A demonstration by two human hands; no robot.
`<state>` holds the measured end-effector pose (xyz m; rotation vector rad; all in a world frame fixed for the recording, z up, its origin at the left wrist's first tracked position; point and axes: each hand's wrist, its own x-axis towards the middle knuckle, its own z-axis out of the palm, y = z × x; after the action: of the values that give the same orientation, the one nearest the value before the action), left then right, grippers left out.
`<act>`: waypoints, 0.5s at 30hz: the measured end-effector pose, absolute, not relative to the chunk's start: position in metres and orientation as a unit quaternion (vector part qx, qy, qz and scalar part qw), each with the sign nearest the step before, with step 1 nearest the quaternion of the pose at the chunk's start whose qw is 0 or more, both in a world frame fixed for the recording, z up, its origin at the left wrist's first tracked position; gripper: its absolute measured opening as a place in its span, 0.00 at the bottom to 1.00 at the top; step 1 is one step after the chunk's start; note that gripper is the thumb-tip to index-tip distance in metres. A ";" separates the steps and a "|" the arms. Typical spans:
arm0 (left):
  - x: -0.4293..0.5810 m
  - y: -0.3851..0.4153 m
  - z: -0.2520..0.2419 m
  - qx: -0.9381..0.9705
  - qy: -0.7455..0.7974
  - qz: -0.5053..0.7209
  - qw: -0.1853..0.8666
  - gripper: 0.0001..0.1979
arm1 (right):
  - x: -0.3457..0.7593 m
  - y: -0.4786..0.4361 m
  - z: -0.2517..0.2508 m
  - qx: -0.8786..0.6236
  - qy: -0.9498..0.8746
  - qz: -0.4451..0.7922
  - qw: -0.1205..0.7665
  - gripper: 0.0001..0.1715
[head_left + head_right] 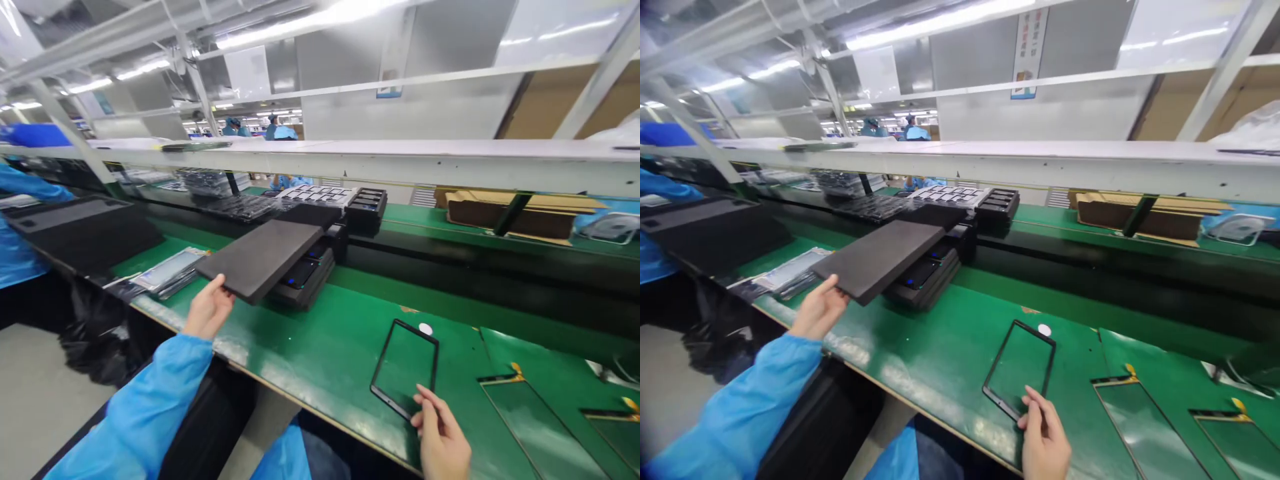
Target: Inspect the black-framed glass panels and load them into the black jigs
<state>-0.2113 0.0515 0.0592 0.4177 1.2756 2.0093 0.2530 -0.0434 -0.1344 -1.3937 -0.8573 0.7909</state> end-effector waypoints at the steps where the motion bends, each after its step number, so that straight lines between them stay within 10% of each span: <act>1: -0.199 0.069 0.055 0.164 0.483 0.778 0.367 0.10 | 0.253 -0.042 -0.134 -0.604 -0.370 0.340 0.619 0.28; 15: -0.164 0.049 0.018 0.159 0.577 0.739 0.310 0.08 | 0.342 -0.076 -0.117 -0.717 -0.378 0.108 0.576 0.26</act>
<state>-0.1642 0.0492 0.0182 0.4199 1.5230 1.9512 0.3417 -0.0755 -0.1173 -1.6792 -0.8855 0.2519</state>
